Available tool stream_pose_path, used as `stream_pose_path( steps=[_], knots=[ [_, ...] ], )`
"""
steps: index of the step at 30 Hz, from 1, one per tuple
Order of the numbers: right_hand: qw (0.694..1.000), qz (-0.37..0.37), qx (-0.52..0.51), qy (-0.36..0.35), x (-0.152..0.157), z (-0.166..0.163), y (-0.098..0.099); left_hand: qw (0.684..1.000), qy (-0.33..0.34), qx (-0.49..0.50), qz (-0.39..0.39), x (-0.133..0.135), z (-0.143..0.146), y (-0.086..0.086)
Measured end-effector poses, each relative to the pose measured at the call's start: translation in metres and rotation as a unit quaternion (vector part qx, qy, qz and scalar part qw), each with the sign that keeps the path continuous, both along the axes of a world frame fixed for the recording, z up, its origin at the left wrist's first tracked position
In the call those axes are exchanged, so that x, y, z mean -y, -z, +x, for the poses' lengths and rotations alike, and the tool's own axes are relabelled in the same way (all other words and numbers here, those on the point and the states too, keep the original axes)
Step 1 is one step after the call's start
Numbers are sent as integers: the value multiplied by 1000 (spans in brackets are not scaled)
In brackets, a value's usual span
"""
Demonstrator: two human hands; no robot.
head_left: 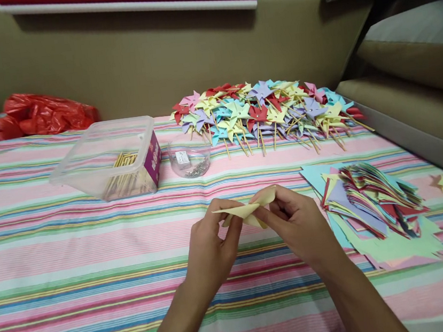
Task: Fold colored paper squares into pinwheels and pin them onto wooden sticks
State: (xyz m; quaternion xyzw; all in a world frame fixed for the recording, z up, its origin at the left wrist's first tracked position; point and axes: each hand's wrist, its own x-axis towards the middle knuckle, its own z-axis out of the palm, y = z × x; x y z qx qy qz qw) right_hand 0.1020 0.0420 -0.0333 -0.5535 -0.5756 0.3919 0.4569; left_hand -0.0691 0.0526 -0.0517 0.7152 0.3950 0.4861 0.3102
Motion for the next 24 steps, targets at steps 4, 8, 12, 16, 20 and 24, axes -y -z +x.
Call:
stream_pose_path(
  steps=[4,8,12,16,20,24],
  knots=[
    [999,31,39,12,1,-1,-4,1000,-25,-4,-4,-2,0,-1],
    [996,59,65,5,1,-1,-7,999,-27,-17,-24,-2,-1,-2],
    [994,53,96,1,1,0,-5,997,-26,-57,-46,-2,-2,-3],
    [996,30,86,-14,0,0,-2,995,-19,-74,-59,-2,-3,-4],
    [997,9,67,-36,-2,1,0,995,-4,-56,-78,-2,-4,-5],
    [998,-7,36,-45,-3,-1,4,993,30,4,-113,-2,-5,-8]
  ],
)
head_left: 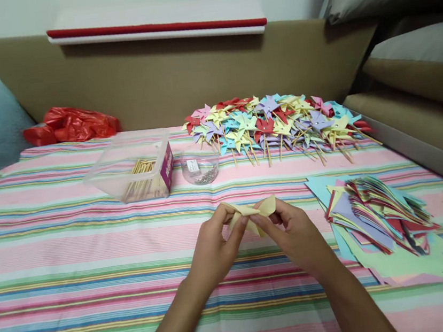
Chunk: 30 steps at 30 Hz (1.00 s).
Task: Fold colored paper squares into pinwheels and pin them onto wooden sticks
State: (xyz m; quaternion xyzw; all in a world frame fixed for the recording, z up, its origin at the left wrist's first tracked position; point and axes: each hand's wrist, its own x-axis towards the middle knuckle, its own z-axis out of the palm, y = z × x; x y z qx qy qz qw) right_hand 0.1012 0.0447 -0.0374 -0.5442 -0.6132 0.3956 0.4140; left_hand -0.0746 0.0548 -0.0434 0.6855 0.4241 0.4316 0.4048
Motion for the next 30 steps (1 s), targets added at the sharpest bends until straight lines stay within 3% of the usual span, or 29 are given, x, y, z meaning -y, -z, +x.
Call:
stream_pose_path(
  steps=[6,11,19,30],
  knots=[
    [998,-6,-64,22,-1,-4,0,992,-2,106,-64,0,-3,-7],
    [992,-19,-121,8,1,-3,-3,964,41,192,-177,-2,-4,-9],
    [995,-9,-94,41,3,-3,-10,975,29,172,-135,-1,3,-7],
    [994,15,-102,25,5,-4,-11,975,79,146,-148,1,-7,-19]
  ],
)
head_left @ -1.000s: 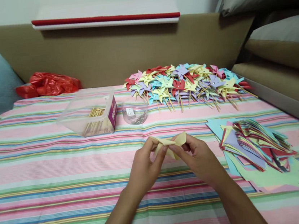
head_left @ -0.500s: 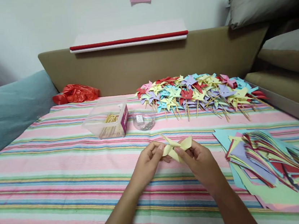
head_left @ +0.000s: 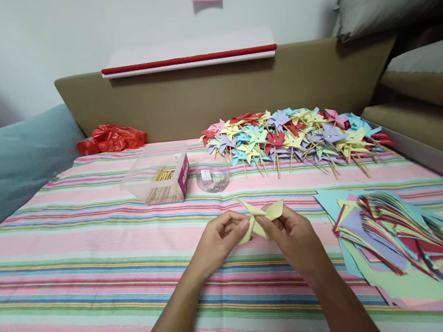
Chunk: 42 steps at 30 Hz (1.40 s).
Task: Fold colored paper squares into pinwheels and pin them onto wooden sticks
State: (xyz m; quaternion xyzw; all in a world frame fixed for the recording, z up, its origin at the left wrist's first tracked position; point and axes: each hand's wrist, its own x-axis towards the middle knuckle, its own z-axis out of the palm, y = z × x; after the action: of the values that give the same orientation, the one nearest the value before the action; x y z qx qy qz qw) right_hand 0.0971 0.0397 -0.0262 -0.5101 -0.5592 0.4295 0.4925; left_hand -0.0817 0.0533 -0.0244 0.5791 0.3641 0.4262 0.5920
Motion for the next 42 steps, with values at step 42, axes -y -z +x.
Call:
stream_pose_path(
  steps=[42],
  knots=[
    [998,25,55,15,1,-1,1,999,-21,-29,-12,-3,0,5]
  ],
)
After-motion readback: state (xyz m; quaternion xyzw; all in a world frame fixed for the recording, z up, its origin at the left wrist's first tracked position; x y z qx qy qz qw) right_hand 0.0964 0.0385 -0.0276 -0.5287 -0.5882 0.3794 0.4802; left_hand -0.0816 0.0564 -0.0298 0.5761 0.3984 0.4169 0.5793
